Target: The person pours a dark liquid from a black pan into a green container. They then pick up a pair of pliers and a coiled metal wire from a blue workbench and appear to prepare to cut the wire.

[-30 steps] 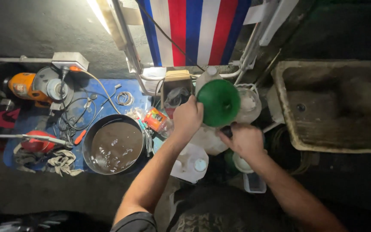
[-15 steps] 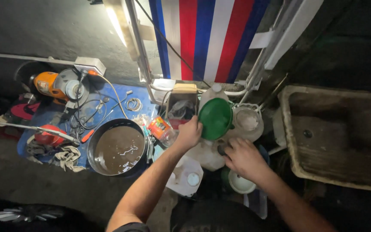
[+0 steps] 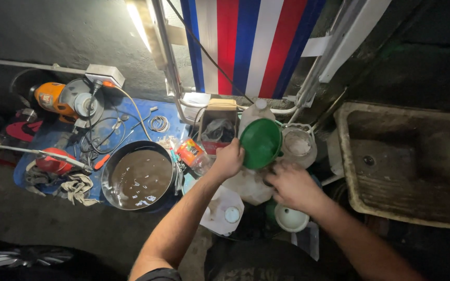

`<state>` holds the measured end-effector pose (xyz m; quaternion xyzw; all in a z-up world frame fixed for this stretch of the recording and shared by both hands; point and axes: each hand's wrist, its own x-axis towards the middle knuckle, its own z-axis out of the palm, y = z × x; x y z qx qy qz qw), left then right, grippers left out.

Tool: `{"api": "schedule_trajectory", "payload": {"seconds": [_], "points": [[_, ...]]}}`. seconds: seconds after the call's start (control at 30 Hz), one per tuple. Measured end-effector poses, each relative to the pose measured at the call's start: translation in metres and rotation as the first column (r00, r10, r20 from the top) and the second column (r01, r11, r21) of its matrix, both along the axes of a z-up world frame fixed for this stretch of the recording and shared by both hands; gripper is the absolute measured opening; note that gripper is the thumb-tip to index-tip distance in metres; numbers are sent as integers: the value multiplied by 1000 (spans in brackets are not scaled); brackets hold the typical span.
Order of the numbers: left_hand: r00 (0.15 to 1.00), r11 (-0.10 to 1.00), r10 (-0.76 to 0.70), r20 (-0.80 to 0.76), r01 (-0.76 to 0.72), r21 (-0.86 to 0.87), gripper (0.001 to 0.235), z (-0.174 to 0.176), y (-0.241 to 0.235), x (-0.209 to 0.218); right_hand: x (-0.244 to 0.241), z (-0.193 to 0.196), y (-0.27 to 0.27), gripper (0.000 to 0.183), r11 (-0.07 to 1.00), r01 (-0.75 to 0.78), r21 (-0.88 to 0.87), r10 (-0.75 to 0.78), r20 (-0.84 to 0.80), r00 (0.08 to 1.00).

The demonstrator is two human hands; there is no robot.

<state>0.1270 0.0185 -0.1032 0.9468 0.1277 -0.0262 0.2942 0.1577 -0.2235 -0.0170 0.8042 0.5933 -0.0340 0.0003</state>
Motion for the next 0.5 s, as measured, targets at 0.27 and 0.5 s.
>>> {"api": "schedule_trajectory", "payload": {"seconds": [0.27,0.5], "points": [[1000,999,-3,10,3,-34,32,-13,8,5,-6,-12,3,34,997,70,28,-73,101,992],[999,995,-14,-45,10,-95,36,2,7,0,-19,-26,5,45,938,334,87,-338,34,940]]}}
